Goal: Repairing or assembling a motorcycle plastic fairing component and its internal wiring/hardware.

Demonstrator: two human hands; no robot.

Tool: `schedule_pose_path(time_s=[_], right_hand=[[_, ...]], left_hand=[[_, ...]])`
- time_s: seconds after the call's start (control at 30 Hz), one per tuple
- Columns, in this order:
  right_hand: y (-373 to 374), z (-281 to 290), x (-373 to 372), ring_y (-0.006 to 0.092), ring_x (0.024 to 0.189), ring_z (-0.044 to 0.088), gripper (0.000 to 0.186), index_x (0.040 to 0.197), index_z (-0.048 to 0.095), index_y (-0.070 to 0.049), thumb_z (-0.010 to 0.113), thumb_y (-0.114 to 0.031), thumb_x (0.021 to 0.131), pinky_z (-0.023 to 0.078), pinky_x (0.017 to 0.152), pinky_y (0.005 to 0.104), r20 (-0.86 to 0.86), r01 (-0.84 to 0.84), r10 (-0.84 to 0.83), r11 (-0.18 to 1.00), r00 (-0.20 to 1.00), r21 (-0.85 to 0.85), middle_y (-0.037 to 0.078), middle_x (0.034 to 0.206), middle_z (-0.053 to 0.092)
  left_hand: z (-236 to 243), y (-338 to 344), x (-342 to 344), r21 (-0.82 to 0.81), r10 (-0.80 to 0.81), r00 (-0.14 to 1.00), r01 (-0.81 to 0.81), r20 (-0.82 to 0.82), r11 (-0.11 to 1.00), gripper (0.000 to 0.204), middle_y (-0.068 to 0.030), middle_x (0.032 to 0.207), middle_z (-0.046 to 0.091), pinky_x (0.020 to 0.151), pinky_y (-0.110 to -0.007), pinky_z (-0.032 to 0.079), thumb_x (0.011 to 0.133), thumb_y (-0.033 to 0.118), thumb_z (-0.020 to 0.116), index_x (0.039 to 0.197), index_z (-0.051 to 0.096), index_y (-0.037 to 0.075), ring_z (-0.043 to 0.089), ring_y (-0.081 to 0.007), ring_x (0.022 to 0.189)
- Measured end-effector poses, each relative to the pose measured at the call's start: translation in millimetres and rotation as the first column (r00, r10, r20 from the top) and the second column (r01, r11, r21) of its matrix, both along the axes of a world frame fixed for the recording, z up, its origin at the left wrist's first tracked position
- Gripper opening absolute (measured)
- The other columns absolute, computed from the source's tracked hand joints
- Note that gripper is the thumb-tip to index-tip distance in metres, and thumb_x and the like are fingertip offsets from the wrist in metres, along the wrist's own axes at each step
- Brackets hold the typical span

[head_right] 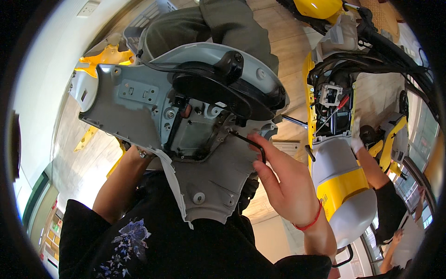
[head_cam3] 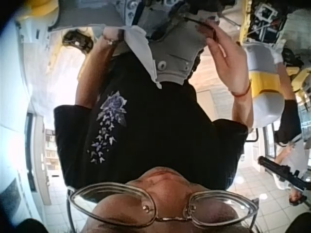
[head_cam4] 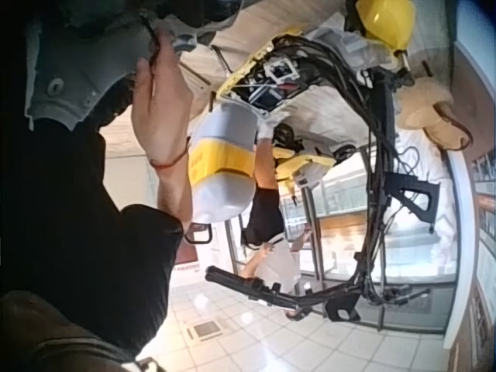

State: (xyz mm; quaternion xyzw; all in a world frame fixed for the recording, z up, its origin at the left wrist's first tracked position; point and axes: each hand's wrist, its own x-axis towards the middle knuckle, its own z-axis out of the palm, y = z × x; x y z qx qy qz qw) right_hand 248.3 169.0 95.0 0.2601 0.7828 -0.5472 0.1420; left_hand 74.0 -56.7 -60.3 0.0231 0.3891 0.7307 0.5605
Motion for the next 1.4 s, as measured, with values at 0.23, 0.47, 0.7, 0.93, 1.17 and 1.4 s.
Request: schedule_pose_path(time_s=[0.23, 0.47, 0.7, 0.93, 1.17, 1.4], right_hand=[[11.1, 2.4, -7.0, 0.0271, 0.077, 0.064, 0.040, 0.110, 0.068, -0.009, 0.060, 0.004, 0.073, 0.051, 0.068, 0.0345, -0.064, -0.365, 0.495, 0.716, 0.867, 0.595, 0.013, 0.094, 0.067], [5.9, 7.5, -5.6, 0.0278, 0.071, 0.064, 0.038, 0.107, 0.067, -0.007, 0.061, 0.003, 0.072, 0.050, 0.058, 0.0346, 0.081, -0.363, 0.386, 0.747, 0.919, 0.557, 0.013, 0.091, 0.066], [-9.7, 6.0, -4.4, 0.0272, 0.077, 0.067, 0.040, 0.118, 0.057, 0.004, 0.058, 0.005, 0.078, 0.053, 0.064, 0.0318, -0.126, -0.069, 0.111, 0.951, 0.986, 0.301, 0.019, 0.095, 0.066], [-28.5, -4.1, 3.9, 0.0293, 0.082, 0.068, 0.045, 0.129, 0.048, 0.002, 0.054, 0.004, 0.085, 0.054, 0.070, 0.0331, -0.147, 0.324, -0.318, 0.946, 0.937, 0.018, 0.022, 0.113, 0.064], [-5.9, 3.5, -3.6, 0.0336, 0.087, 0.066, 0.026, 0.107, 0.060, 0.000, 0.059, 0.000, 0.082, 0.054, 0.073, 0.0380, -0.102, -0.379, 0.514, 0.740, 0.852, 0.556, 0.018, 0.122, 0.062], [-9.0, 1.6, -1.6, 0.0318, 0.096, 0.064, 0.023, 0.099, 0.064, 0.000, 0.065, 0.002, 0.076, 0.054, 0.078, 0.0375, -0.240, -0.232, 0.314, 0.919, 0.919, 0.317, 0.019, 0.122, 0.061]], left_hand=[[2.6, 5.2, 5.0, -0.008, -0.007, 1.000, 0.007, 0.018, 1.000, 0.047, -0.0132, 0.126, 0.058, 0.099, -0.030, 0.049, 0.099, 0.028, 0.050, 0.137, 0.045, 0.002, 0.059, -0.0187, 0.113], [2.4, 2.8, 2.2, -0.009, 0.010, 0.999, -0.010, 0.037, 1.000, 0.047, -0.0130, 0.126, 0.058, 0.099, -0.030, 0.050, 0.099, 0.028, 0.051, 0.137, 0.045, 0.002, 0.059, -0.0186, 0.113], [9.3, -5.4, -0.8, -0.022, 0.012, 0.999, -0.011, 0.049, 1.000, 0.047, -0.0128, 0.126, 0.059, 0.098, -0.029, 0.050, 0.099, 0.029, 0.051, 0.137, 0.045, 0.002, 0.060, -0.0185, 0.113], [3.8, -11.7, -2.4, -0.019, -0.009, 0.997, 0.011, 0.076, 1.000, 0.047, -0.0126, 0.126, 0.059, 0.098, -0.029, 0.050, 0.099, 0.029, 0.051, 0.137, 0.046, 0.002, 0.060, -0.0184, 0.113], [3.9, 0.1, 1.4, -0.025, -0.002, 0.996, 0.004, 0.089, 1.000, 0.046, -0.0123, 0.126, 0.059, 0.097, -0.029, 0.050, 0.099, 0.029, 0.051, 0.136, 0.046, 0.003, 0.060, -0.0183, 0.112], [9.0, -11.7, 1.4, -0.033, 0.011, 0.995, -0.008, 0.099, 0.999, 0.046, -0.0121, 0.125, 0.059, 0.097, -0.028, 0.050, 0.099, 0.030, 0.051, 0.136, 0.046, 0.003, 0.060, -0.0182, 0.112]])
